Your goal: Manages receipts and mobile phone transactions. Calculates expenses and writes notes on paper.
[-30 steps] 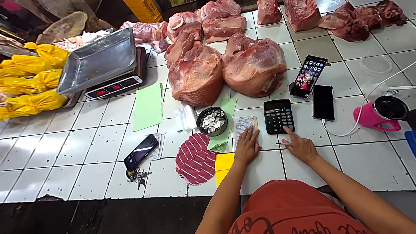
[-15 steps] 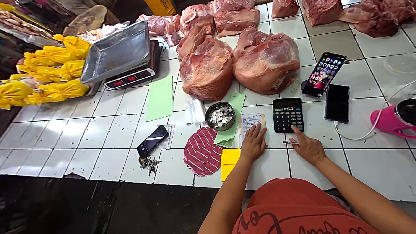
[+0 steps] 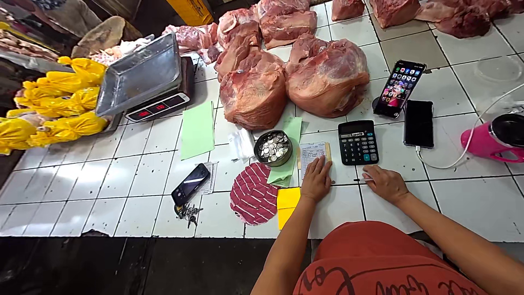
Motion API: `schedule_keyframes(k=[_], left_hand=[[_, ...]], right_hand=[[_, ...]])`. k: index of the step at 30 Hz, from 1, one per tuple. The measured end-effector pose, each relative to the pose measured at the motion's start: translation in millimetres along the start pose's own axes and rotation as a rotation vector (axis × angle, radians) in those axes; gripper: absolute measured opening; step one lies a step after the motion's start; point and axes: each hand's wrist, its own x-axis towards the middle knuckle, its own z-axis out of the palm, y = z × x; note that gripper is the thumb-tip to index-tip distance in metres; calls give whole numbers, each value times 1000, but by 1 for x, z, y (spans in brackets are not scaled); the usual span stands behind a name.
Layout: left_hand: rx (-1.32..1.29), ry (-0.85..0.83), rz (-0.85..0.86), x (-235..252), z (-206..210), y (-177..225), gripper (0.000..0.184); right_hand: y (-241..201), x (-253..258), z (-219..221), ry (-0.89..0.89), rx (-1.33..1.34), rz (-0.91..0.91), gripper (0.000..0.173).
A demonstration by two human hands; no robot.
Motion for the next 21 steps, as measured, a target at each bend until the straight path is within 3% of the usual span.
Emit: schedule_keyframes(k=[4,9,14,18,21], left_hand=[[-13,-26,-18,2,-2,2,49],[5,-33,-22,0,-1,0,50],[0,-32,-27,1,-1,1,49],[10,-7,-6,1,0,-1,49],[7,-13,-14,2,0,-1,49]], right_hand=[[-7,8,-12,-53,25,44,35],[-18,38,-25,-189,35,214,54],[-17,55,-28,-219,23,248,57],[-22,62,-35,-389,24,350,58],[-23,72,-39,-338,25,345,58]])
